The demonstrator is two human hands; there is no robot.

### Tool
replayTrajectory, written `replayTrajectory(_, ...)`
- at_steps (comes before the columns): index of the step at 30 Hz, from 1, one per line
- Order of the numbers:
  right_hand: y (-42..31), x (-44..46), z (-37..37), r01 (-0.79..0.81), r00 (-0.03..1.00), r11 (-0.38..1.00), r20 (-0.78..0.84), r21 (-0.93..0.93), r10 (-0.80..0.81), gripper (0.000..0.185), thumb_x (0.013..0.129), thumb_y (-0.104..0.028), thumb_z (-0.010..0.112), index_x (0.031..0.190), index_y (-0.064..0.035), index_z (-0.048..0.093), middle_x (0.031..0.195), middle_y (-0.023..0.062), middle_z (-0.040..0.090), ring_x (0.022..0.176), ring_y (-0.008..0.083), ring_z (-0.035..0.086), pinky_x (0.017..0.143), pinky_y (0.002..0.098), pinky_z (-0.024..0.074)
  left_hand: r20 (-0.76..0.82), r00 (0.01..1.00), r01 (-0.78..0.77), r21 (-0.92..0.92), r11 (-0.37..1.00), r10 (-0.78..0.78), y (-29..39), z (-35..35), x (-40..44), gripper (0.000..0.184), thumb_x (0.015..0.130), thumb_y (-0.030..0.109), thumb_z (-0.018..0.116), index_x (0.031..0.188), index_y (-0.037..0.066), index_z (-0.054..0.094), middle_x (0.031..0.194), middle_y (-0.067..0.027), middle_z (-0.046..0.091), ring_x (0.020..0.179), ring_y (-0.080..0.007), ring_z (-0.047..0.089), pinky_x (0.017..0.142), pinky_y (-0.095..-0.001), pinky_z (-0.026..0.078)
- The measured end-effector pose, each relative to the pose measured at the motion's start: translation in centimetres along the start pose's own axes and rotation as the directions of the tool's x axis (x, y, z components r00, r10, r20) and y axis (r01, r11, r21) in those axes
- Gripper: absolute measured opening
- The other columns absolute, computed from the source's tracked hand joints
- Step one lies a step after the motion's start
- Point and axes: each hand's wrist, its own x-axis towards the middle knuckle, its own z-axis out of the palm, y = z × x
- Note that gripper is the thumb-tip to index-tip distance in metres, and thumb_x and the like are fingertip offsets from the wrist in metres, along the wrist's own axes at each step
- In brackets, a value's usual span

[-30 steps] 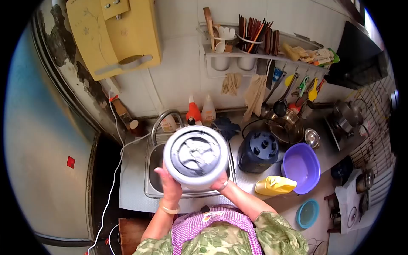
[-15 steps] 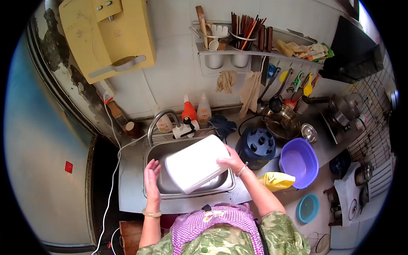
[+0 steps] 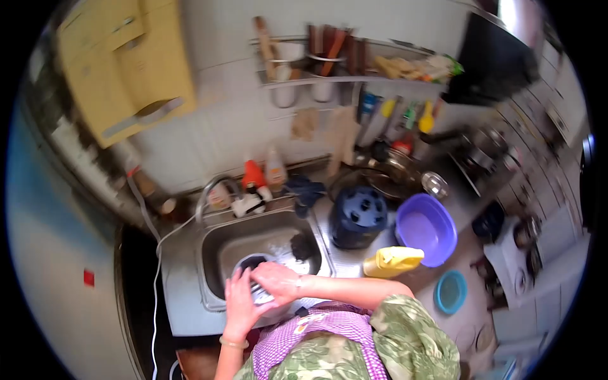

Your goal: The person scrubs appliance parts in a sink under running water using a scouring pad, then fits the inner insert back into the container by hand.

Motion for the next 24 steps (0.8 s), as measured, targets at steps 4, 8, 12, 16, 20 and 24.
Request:
replayTrajectory(4, -1.0, 0.8, 1.1, 0.049, 0.997, 0.999, -0.054, -0.017, -0.05, 0.087, 0.053, -0.04, 0.083, 0.119, 0.0074, 0.053, 0.104, 0.0205, 0.059, 0.1, 0.0396, 0.055, 0.089, 0.047, 0.0449, -0.072, 0.996, -0.045, 0.03, 0.999, 0.047, -1.0, 0.4, -1.4, 0.102, 0.066, 0.055, 0.082, 0.141, 0.0, 0.042, 0.144, -0.022, 0.048, 0.14, -0.0409, 0.04, 0.118, -0.0578, 0.026)
replayTrajectory(8, -0.4, 1.3, 1.3, 0.056, 0.997, 0.998, -0.046, -0.007, -0.056, 0.087, 0.053, -0.04, 0.085, 0.121, 0.0051, 0.053, 0.106, 0.02, 0.059, 0.101, 0.0399, 0.056, 0.091, 0.0473, 0.0444, -0.061, 0.994, -0.093, 0.003, 0.996, 0.093, -1.2, -0.1, -2.6, 0.078, 0.067, 0.036, 0.086, 0.129, 0.004, 0.05, 0.145, -0.0213, 0.045, 0.141, -0.0431, 0.037, 0.117, -0.0571, 0.027)
replayTrajectory(12, -0.4, 1.5, 0.4, 0.076, 0.997, 0.996, 0.011, 0.039, -0.077, 0.088, 0.054, -0.039, 0.086, 0.123, 0.0036, 0.052, 0.107, 0.0201, 0.059, 0.1, 0.04, 0.056, 0.093, 0.0479, 0.0439, -0.018, 0.999, -0.033, 0.04, 0.999, 0.034, -0.7, -0.6, -2.4, 0.078, 0.064, 0.036, 0.087, 0.126, 0.004, 0.052, 0.139, -0.0201, 0.048, 0.135, -0.0421, 0.041, 0.113, -0.0552, 0.031)
replayTrajectory(16, -0.5, 1.6, 0.5, 0.05, 0.996, 0.999, 0.079, 0.011, -0.051, 0.092, 0.053, -0.036, 0.087, 0.126, 0.0048, 0.049, 0.112, 0.0212, 0.058, 0.105, 0.0403, 0.055, 0.097, 0.0474, 0.0431, 0.005, 1.0, -0.017, 0.032, 0.999, 0.016, -0.5, -1.3, -1.5, 0.081, 0.063, 0.04, 0.087, 0.128, 0.004, 0.054, 0.13, -0.017, 0.05, 0.125, -0.0375, 0.046, 0.108, -0.0522, 0.035)
replayTrajectory(20, -0.4, 1.7, -0.4, 0.019, 0.987, 0.999, 0.158, 0.042, -0.026, 0.108, 0.056, -0.034, 0.088, 0.141, 0.0084, 0.036, 0.117, 0.0223, 0.057, 0.109, 0.0403, 0.055, 0.1, 0.0488, 0.0413, -0.002, 0.998, -0.056, 0.042, 0.998, 0.056, -0.9, -1.2, -1.1, 0.075, 0.064, 0.039, 0.087, 0.124, 0.005, 0.057, 0.129, -0.0172, 0.05, 0.124, -0.0388, 0.046, 0.106, -0.0525, 0.037)
replayTrajectory(24, 0.6, 1.0, -0.5, 0.066, 0.981, 0.996, 0.177, 0.06, -0.076, 0.109, 0.062, -0.035, 0.088, 0.147, 0.0046, 0.032, 0.14, 0.0242, 0.048, 0.13, 0.0412, 0.047, 0.112, 0.0518, 0.0347, 0.008, 1.0, -0.026, 0.02, 0.999, 0.026, -0.5, -1.2, -1.0, 0.069, 0.066, 0.04, 0.087, 0.122, 0.008, 0.06, 0.13, -0.0174, 0.049, 0.125, -0.0401, 0.045, 0.105, -0.0541, 0.037)
